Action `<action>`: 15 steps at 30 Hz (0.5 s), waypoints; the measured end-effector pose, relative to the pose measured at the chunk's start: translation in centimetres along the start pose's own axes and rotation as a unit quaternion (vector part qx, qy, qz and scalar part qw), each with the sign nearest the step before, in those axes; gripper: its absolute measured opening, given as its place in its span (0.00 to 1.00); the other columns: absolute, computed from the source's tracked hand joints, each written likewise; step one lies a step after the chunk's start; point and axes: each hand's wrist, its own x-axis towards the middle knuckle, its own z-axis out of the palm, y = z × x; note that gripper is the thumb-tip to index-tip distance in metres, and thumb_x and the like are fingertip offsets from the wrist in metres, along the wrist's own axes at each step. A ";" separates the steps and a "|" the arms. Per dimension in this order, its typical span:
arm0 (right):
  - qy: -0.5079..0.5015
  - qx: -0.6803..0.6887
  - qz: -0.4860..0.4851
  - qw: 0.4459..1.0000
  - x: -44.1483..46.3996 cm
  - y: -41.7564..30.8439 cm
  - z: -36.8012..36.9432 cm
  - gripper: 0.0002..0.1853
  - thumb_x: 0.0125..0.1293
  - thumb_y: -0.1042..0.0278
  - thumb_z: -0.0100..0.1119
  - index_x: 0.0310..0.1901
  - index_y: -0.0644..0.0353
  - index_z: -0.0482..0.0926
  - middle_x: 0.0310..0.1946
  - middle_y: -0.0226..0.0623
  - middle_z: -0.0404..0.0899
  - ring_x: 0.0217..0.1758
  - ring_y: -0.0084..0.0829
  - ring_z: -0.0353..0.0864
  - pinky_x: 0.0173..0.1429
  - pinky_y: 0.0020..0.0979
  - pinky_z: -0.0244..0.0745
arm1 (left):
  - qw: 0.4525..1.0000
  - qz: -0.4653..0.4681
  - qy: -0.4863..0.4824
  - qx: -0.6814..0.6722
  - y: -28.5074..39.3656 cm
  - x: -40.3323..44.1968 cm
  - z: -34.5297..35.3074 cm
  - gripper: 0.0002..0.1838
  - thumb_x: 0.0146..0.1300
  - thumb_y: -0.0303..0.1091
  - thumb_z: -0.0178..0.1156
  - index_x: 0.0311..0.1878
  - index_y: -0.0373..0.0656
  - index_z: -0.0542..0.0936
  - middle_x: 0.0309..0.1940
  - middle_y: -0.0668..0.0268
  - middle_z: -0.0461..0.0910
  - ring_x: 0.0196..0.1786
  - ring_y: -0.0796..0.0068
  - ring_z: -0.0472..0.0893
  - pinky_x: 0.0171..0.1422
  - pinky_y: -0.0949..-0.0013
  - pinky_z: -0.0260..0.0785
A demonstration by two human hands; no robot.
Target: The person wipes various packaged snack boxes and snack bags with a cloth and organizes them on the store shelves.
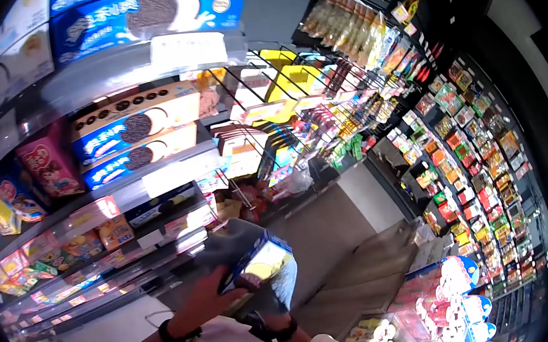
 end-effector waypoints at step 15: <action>-0.095 0.093 -0.179 0.975 -0.9 -5.1 12.4 0.23 0.78 0.52 0.49 0.62 0.61 0.71 0.51 0.35 0.78 0.52 0.30 0.78 0.55 0.32 0.76 | 0.987 -0.049 -0.101 -0.117 -4.8 -1.3 -0.9 0.24 0.76 0.50 0.52 0.50 0.33 0.78 0.30 0.55 0.78 0.33 0.62 0.78 0.40 0.59 0.69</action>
